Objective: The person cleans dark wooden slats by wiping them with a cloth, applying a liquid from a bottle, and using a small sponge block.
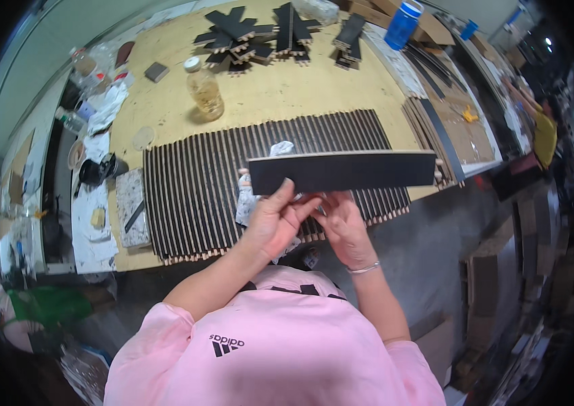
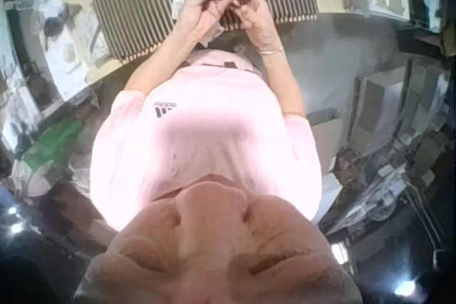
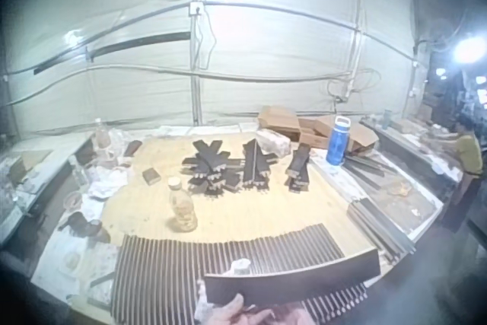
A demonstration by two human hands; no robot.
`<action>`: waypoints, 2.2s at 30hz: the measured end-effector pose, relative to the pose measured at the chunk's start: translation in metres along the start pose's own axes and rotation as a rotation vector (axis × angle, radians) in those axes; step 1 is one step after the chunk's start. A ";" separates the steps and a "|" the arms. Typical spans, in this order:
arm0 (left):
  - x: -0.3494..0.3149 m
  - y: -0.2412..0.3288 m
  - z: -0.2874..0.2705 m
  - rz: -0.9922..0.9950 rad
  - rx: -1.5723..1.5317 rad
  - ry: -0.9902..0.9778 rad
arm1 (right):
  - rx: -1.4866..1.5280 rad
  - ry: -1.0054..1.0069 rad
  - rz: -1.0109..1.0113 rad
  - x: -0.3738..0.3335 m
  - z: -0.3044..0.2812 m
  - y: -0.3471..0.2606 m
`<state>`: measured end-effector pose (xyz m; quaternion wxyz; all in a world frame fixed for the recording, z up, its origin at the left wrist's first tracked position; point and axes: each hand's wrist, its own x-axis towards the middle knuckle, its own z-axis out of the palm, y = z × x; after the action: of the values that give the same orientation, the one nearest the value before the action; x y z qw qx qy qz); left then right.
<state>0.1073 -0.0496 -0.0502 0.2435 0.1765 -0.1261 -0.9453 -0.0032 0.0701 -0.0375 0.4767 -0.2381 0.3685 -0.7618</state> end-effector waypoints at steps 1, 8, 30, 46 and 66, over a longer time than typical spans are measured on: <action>-0.006 -0.007 0.002 0.000 -0.010 0.015 | -0.034 -0.036 0.008 0.008 -0.005 0.013; -0.056 0.006 -0.012 -0.158 0.287 0.002 | 0.248 0.073 0.120 0.052 0.029 -0.003; -0.188 0.357 -0.274 1.010 1.888 1.117 | 0.301 0.296 0.226 0.080 0.112 0.089; -0.102 0.180 -0.064 0.813 1.636 -0.533 | 0.273 0.453 0.043 0.055 0.099 0.071; -0.105 0.163 -0.053 0.915 1.667 -0.626 | 0.152 0.568 -0.035 0.032 0.093 0.071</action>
<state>0.2819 -0.1430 -0.0167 0.3381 -0.0313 -0.8628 -0.3746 0.0884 -0.0091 -0.0355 0.3578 0.0149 0.4247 -0.8315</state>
